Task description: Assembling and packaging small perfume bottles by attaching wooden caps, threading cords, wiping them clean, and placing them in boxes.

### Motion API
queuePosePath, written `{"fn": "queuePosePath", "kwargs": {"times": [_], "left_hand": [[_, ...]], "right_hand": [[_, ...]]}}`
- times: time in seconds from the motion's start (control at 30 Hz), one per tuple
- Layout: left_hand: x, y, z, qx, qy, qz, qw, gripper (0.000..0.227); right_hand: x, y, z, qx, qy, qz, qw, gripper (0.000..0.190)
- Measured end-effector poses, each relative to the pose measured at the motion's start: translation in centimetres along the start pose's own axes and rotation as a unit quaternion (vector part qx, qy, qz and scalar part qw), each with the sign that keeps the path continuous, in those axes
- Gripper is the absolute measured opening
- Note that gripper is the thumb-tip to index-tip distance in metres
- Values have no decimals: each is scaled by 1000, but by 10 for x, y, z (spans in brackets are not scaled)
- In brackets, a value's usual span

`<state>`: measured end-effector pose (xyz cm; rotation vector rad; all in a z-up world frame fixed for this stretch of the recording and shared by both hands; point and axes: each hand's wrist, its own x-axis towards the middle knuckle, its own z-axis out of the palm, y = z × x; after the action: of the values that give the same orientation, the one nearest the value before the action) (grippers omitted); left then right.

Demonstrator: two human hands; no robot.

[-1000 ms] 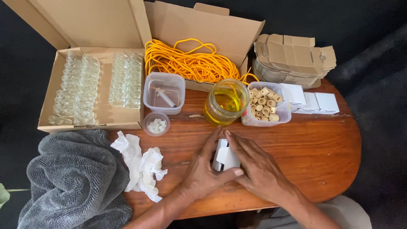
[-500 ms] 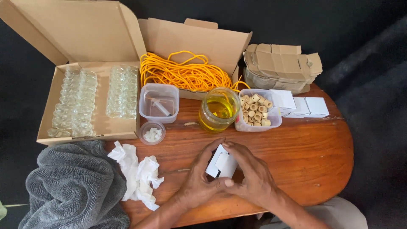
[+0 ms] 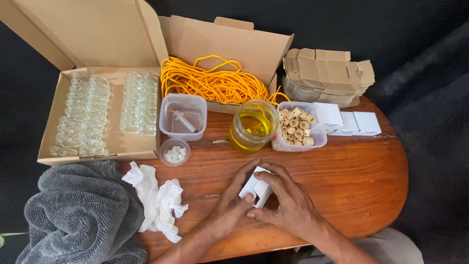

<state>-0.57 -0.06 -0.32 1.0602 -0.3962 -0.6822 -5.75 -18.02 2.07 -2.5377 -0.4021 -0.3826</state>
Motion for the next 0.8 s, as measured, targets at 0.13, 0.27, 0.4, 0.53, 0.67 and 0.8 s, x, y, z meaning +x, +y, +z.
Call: {"fn": "queuePosePath", "kwargs": {"times": [0.13, 0.27, 0.4, 0.53, 0.67, 0.8], "left_hand": [[2, 3, 1, 78, 24, 55, 995, 68], [3, -2, 2, 42, 59, 44, 996, 57], [4, 3, 2, 43, 68, 29, 996, 57], [5, -1, 2, 1, 76, 28, 997, 57], [6, -4, 0, -30, 69, 48, 996, 51], [5, -5, 0, -35, 63, 52, 996, 50]], "right_hand": [[-4, 6, 4, 34, -21, -17, 999, 74], [2, -3, 2, 46, 1, -49, 998, 71], [8, -7, 3, 35, 32, -80, 996, 69], [5, -4, 6, 17, 46, -104, 993, 67], [2, 0, 11, 13, 63, -113, 992, 67], [2, -1, 9, 21, 59, -109, 992, 66]]}}
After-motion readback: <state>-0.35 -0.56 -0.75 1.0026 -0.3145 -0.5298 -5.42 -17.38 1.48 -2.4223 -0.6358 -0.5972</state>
